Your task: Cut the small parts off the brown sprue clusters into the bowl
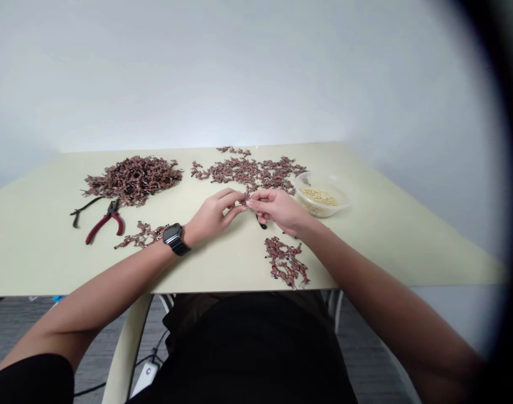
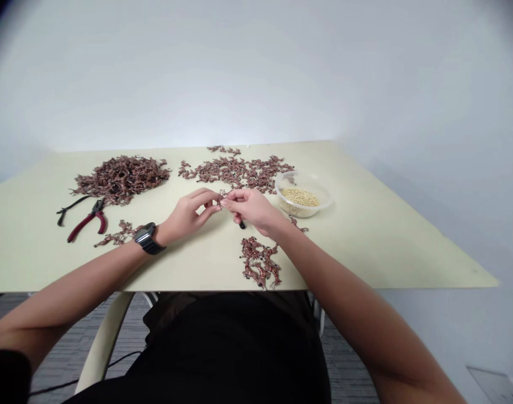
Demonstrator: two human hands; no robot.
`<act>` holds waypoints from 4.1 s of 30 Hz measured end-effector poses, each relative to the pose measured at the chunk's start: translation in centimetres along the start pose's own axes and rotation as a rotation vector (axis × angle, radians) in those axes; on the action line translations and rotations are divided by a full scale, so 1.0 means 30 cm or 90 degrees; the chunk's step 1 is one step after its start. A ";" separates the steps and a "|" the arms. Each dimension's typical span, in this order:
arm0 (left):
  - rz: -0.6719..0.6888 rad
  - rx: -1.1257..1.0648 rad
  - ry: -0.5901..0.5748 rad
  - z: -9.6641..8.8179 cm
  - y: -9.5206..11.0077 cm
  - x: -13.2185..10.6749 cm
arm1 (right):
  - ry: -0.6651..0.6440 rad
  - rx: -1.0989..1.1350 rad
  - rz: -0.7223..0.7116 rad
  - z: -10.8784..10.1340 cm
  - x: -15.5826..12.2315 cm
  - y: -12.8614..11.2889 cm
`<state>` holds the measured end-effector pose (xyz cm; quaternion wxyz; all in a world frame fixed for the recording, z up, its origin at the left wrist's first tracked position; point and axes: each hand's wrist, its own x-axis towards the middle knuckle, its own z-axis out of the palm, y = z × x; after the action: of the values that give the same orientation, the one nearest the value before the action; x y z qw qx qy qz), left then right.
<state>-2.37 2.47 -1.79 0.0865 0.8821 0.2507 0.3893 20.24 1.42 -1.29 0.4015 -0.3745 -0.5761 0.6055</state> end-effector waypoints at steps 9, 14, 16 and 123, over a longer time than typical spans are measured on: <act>-0.168 -0.188 -0.025 0.024 0.030 0.006 | 0.150 -0.281 -0.238 0.016 -0.016 -0.019; -0.209 -0.197 -0.011 0.038 0.039 0.008 | 0.176 -0.320 -0.243 0.038 -0.023 -0.012; -0.210 -0.174 -0.007 0.038 0.038 0.008 | 0.175 -0.321 -0.238 0.042 -0.024 -0.013; -0.434 -0.617 -0.069 0.023 0.105 0.025 | 0.142 -0.400 -0.177 -0.030 -0.029 -0.069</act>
<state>-0.24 0.17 -0.67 0.6122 0.6305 0.3088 0.3639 21.52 1.01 0.71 0.4058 -0.4615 -0.7323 0.2934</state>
